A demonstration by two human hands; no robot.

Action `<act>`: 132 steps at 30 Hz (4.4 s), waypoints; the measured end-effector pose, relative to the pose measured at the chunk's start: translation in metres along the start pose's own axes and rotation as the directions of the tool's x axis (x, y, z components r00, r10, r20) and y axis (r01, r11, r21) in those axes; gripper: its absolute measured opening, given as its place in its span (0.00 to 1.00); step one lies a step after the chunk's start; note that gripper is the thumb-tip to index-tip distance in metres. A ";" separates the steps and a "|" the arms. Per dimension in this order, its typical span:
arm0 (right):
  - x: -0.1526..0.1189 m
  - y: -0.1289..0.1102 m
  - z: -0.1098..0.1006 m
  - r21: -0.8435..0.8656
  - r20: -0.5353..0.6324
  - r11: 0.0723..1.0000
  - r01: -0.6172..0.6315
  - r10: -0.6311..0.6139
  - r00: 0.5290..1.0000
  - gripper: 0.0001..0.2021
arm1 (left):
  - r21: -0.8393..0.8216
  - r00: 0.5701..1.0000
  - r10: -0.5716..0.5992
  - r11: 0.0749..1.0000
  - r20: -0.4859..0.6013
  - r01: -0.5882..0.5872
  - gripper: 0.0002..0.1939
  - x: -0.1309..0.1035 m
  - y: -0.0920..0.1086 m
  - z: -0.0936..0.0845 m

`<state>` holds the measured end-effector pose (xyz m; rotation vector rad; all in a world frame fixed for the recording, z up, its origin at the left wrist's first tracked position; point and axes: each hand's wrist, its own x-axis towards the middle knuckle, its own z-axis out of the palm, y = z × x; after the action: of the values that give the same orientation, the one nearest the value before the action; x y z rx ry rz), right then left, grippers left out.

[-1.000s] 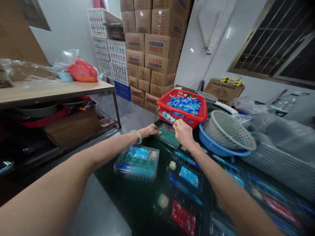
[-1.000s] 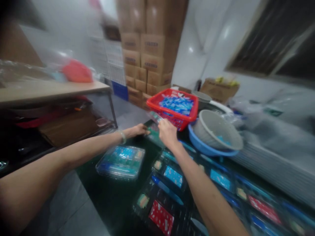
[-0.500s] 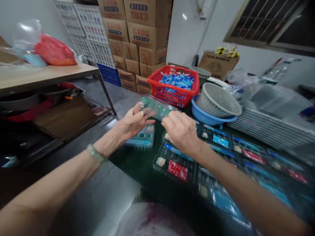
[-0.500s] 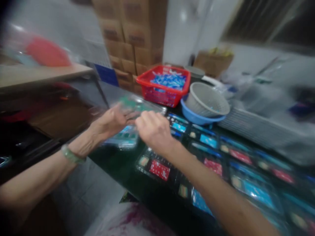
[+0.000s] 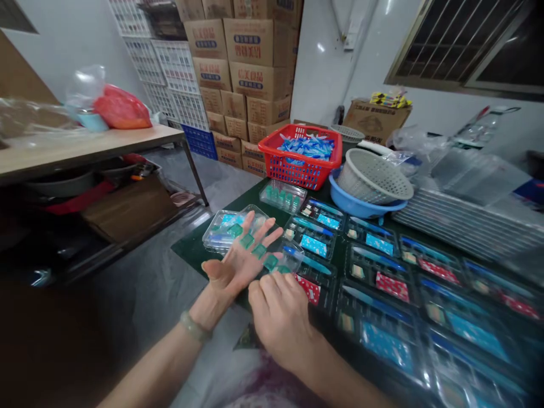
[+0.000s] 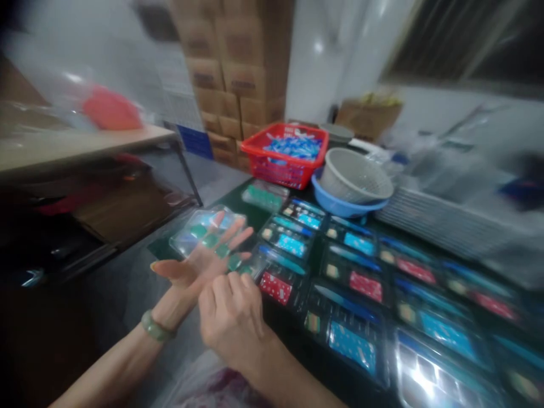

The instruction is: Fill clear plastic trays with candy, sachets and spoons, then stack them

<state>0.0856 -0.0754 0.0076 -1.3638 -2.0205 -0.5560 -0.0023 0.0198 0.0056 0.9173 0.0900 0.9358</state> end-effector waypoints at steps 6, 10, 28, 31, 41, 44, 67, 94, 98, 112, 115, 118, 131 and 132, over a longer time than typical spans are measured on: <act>0.004 -0.002 -0.014 0.113 0.036 0.993 -0.036 0.032 0.999 0.05 | -0.104 0.997 -0.030 0.994 -0.070 0.023 0.57 0.004 -0.015 0.007; -0.008 0.025 -0.033 0.228 -0.113 0.960 -0.164 0.193 0.975 0.14 | -0.064 0.989 -0.100 0.994 -0.111 0.093 0.57 0.010 -0.008 0.008; -0.081 0.073 -0.063 0.302 0.007 0.639 -0.708 0.741 0.671 0.09 | 0.220 0.967 -0.217 0.958 0.137 0.184 0.50 0.046 0.036 0.023; -0.094 0.073 -0.063 0.301 0.047 0.606 -0.736 0.762 0.646 0.08 | 0.341 0.945 -0.259 0.922 0.199 0.181 0.50 0.059 0.030 0.023; -0.107 0.070 -0.061 0.384 0.121 0.517 -0.765 0.793 0.597 0.10 | 0.491 0.894 -0.299 0.865 0.333 0.106 0.42 0.067 0.009 0.054; -0.095 0.065 -0.059 0.435 0.111 0.542 -0.719 0.760 0.641 0.12 | 0.402 0.922 -0.292 0.899 0.254 0.174 0.45 0.066 -0.002 0.049; -0.058 0.042 -0.048 0.021 -0.211 0.960 -0.279 0.277 0.937 0.23 | -0.212 0.824 -0.399 0.916 -0.401 0.340 0.25 0.034 -0.023 0.092; -0.057 0.117 -0.021 0.183 0.227 0.434 -0.882 0.854 0.468 0.13 | 0.866 0.859 -0.387 -0.232 0.336 -0.443 0.36 0.023 -0.017 0.017; -0.056 0.108 -0.028 -0.171 0.169 0.637 -0.751 0.770 0.615 0.12 | 0.821 0.780 -0.528 -0.242 0.335 -0.516 0.31 0.031 -0.014 0.016; -0.062 0.097 -0.034 -0.181 0.382 0.843 -0.506 0.534 0.754 0.06 | 0.829 0.770 -0.532 -0.206 0.352 -0.520 0.36 -0.009 -0.013 0.017; -0.059 0.091 -0.030 -0.081 0.451 0.866 -0.493 0.473 0.757 0.04 | 0.854 0.803 -0.536 -0.260 0.261 -0.451 0.44 -0.016 -0.010 0.028; -0.057 0.090 -0.025 0.003 0.507 0.874 -0.487 0.418 0.754 0.06 | 0.868 0.790 -0.595 -0.306 0.146 -0.391 0.59 -0.017 -0.011 0.029; -0.036 0.093 -0.037 0.469 0.561 0.483 -0.740 0.484 0.672 0.19 | 0.808 0.859 -0.498 -0.454 0.120 -0.376 0.55 -0.006 0.071 0.025; -0.029 0.096 -0.037 0.501 0.529 0.454 -0.737 0.513 0.676 0.18 | 0.790 0.894 -0.430 -0.500 0.129 -0.355 0.53 0.004 0.083 0.016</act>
<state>0.1920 -0.0824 0.0134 -1.5985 -1.4463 0.7546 -0.0468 0.0341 0.0758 3.0306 0.7279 0.0862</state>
